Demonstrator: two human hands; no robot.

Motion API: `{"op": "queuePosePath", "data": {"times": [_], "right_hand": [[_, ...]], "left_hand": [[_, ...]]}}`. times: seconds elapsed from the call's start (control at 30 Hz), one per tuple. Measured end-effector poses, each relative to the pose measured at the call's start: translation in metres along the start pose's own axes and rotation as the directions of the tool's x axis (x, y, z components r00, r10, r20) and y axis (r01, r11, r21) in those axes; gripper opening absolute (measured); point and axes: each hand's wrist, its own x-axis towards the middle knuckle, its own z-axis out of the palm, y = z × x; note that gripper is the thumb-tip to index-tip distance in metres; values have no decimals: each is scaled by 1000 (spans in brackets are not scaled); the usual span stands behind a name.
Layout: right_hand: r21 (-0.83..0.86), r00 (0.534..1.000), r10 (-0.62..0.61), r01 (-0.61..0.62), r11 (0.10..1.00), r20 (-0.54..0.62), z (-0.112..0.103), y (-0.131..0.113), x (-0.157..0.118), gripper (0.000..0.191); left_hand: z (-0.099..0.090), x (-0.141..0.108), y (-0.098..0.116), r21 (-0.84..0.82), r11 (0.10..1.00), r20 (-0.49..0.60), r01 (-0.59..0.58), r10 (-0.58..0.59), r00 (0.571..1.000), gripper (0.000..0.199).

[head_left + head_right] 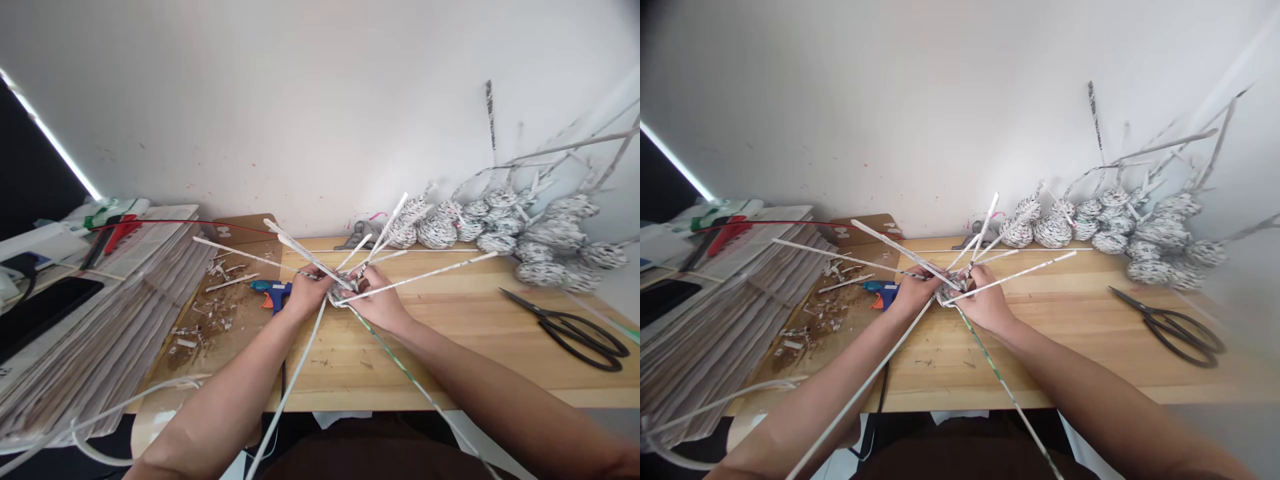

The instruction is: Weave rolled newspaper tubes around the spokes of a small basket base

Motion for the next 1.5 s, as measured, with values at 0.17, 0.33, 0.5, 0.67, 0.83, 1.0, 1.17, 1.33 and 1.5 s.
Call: {"op": "queuePosePath", "data": {"times": [0.17,0.33,0.5,0.67,0.83,1.0,1.17,1.33,1.5], "right_hand": [[-59,998,-35,33,998,-45,2,2,-1,23],[89,997,49,-44,995,-57,3,0,-1,21],[123,996,89,-86,989,-16,4,0,0,19],[-20,995,100,-100,995,3,1,-2,1,23],[231,972,231,-236,944,46,-2,-2,-2,43],[471,952,304,-283,836,31,2,-2,1,41],[453,982,173,-119,884,-80,8,-1,3,26],[374,991,51,-1,927,-123,7,0,3,17],[343,985,102,-48,938,-141,7,1,4,26]], "left_hand": [[-1,4,-13,114,992,-46,-53,59,997,20],[0,9,-19,116,992,-87,-59,69,994,19],[1,4,-6,211,977,-78,-43,61,995,13],[4,-5,2,328,940,5,-91,94,996,10],[3,-1,-8,298,946,22,-124,123,992,15],[-1,7,-16,185,970,5,-160,162,987,21],[1,1,-4,67,989,3,-132,132,991,22],[4,-1,2,-1,994,-4,-111,111,994,22],[1,1,-2,26,994,25,-107,106,994,24]]}}
